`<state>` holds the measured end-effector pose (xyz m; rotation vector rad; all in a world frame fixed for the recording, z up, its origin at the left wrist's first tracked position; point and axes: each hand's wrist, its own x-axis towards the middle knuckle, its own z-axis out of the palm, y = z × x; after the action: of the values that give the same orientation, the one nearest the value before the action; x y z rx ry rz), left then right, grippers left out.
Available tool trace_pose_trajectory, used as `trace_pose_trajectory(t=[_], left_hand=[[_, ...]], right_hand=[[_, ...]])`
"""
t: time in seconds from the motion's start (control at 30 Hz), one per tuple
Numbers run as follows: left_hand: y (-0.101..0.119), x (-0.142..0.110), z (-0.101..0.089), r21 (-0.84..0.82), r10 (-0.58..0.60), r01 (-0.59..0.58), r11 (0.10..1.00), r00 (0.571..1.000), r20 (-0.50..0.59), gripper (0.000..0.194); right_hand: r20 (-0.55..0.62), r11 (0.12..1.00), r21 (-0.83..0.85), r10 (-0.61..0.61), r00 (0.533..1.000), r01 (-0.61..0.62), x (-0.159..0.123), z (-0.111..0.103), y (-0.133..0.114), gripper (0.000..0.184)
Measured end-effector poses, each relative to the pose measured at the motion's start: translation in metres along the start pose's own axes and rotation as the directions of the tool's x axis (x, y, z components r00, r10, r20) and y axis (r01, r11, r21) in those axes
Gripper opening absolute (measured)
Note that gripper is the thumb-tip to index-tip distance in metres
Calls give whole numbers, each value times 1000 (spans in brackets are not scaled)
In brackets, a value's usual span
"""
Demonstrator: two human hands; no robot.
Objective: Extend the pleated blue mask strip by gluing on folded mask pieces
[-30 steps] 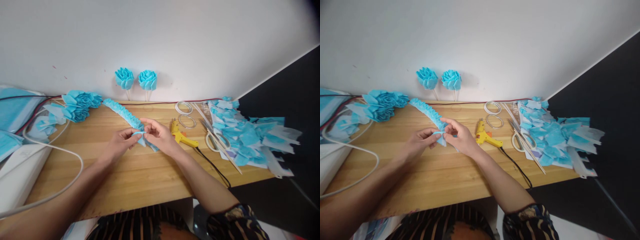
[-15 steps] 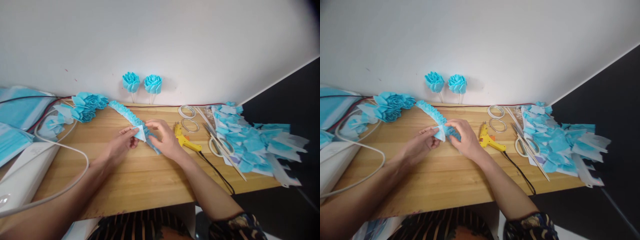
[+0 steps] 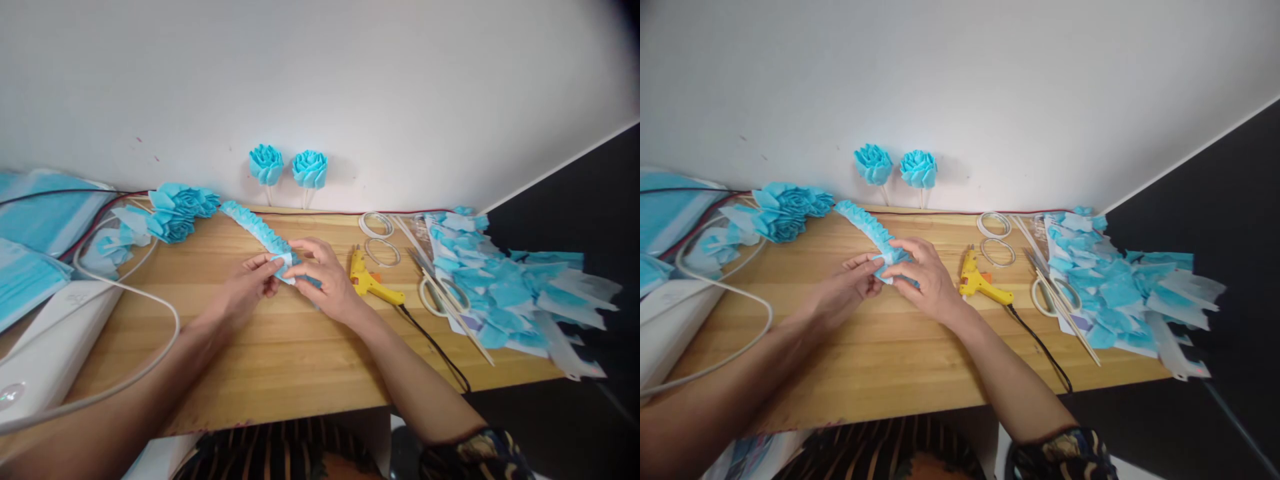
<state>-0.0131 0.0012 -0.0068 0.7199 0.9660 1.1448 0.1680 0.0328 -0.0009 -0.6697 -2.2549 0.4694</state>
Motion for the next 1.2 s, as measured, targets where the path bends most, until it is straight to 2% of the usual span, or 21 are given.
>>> trace_pose_trajectory(t=[0.3,0.67,0.9,1.2], left_hand=[[-8,3,-4,233,167,-150,961,985,-53,26],[-5,3,-3,272,166,-151,950,985,-35,32],[-6,2,-4,305,161,-143,941,986,-32,31],[-5,2,-4,357,162,-132,925,985,-56,29]], right_hand=[[-14,992,74,102,995,-100,-1,0,-3,11],[-58,972,132,202,978,-193,0,1,-5,1],[-50,945,191,280,959,-266,0,3,-4,4],[-27,872,340,385,923,-353,-1,6,-3,3]])
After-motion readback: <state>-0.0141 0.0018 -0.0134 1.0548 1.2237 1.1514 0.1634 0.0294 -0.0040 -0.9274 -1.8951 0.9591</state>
